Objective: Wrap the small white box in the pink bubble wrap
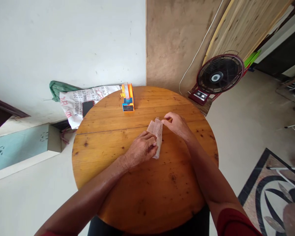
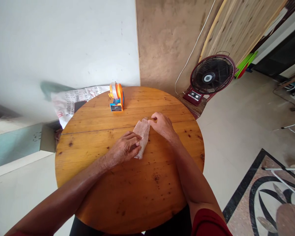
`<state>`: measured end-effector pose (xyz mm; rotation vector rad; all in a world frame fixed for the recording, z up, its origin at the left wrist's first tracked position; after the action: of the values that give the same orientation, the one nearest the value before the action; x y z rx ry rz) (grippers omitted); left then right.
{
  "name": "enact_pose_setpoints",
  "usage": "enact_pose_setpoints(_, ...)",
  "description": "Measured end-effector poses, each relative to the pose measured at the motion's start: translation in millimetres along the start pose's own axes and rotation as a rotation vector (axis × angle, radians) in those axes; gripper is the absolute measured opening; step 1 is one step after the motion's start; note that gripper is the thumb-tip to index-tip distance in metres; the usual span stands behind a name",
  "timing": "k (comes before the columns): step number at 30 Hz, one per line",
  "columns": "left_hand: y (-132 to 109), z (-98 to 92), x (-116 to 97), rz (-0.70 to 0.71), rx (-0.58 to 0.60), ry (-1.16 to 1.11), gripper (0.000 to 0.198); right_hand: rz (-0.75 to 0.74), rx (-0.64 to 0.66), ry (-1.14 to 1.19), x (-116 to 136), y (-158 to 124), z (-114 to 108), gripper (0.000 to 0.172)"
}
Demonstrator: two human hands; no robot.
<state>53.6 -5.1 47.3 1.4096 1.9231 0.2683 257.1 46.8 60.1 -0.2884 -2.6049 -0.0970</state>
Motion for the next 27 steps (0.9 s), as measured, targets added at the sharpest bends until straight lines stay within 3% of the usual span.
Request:
enact_pose_setpoints(9,-2,1.3,1,0.014,-0.019,-0.018,0.01,0.124,0.136,0.063,-4,8,20,0.033)
enact_pose_setpoints(16,-2,3.0,2,0.001,-0.026,-0.027,0.009,0.186,0.218,0.26,-8,11,32,0.025)
enact_pose_setpoints(22,-2,3.0,2,0.009,-0.036,-0.029,0.013,0.271,0.269,0.225,-12,12,34,0.025)
enact_pose_setpoints(27,-1,2.3,1,0.0,-0.024,-0.019,0.013,0.163,0.212,0.169,-10,16,37,0.018)
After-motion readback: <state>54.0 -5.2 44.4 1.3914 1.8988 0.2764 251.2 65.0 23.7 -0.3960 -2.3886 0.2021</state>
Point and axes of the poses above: each hand's wrist, its own y-axis towards the middle knuckle, its own z-axis out of the palm, x = y × z, the point moved 3 cm from there along y, towards the middle knuckle, and after that the axes turned 13 degrees about z, right-handed, at the moved point
